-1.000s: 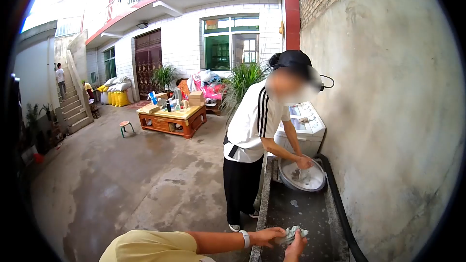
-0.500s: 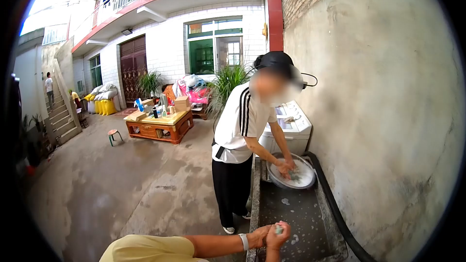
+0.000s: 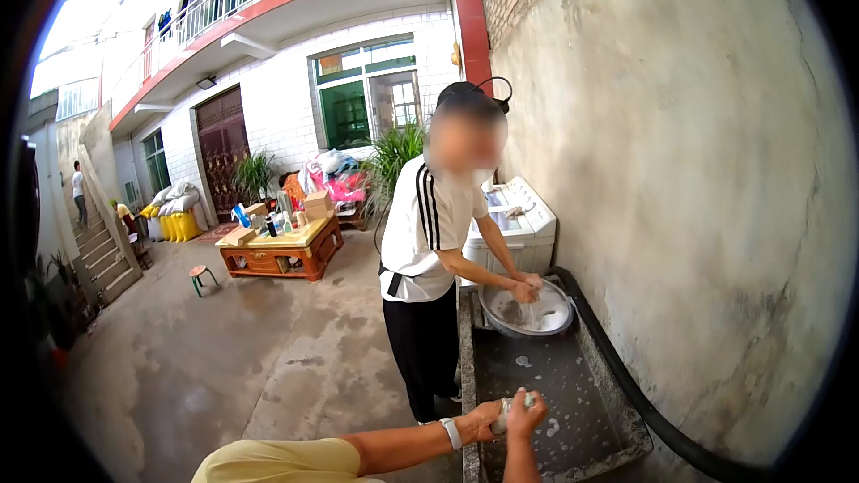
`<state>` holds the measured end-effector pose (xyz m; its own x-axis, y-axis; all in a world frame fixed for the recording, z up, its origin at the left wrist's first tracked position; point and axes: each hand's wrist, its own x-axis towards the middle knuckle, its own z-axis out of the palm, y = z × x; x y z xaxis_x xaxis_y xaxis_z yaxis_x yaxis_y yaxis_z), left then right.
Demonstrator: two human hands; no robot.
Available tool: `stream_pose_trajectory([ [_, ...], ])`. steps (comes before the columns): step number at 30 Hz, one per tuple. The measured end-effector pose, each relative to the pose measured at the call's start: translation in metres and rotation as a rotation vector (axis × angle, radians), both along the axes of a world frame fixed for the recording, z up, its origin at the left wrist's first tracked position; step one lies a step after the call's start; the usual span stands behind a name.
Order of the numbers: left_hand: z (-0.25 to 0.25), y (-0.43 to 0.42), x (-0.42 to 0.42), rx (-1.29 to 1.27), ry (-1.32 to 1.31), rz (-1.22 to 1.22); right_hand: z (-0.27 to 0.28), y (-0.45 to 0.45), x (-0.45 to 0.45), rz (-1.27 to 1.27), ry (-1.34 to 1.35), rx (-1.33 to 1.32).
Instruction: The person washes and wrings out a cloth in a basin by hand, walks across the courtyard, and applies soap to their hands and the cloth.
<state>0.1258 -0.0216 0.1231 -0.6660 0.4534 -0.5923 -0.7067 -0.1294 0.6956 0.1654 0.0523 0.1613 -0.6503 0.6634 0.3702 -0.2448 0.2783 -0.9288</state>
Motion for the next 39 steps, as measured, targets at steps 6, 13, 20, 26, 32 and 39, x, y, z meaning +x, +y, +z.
stream_pose_trajectory([
  [6, 0.036, -0.004, 0.02, 0.321, -0.107, -0.082, -0.035, 0.004, -0.007, 0.102, 0.04, -0.075],
  [13, -0.006, -0.007, 0.008, 0.306, 0.082, -0.17, -0.033, -0.008, -0.002, -0.034, 0.148, 0.083],
  [20, 0.03, 0.002, 0.02, 0.147, -0.129, -0.113, -0.052, 0.029, -0.018, 0.1, -0.117, -0.336],
  [26, -0.122, -0.016, -0.049, 0.699, -0.118, -0.149, 0.053, -0.032, 0.045, 0.087, 0.46, 0.453],
  [32, 0.023, 0.002, 0.028, 0.079, -0.046, -0.066, -0.045, 0.032, -0.019, 0.135, -0.152, -0.394],
  [39, 0.036, -0.005, 0.03, 0.363, 0.085, 0.165, 0.03, -0.029, 0.041, 0.241, 0.192, -0.015],
])
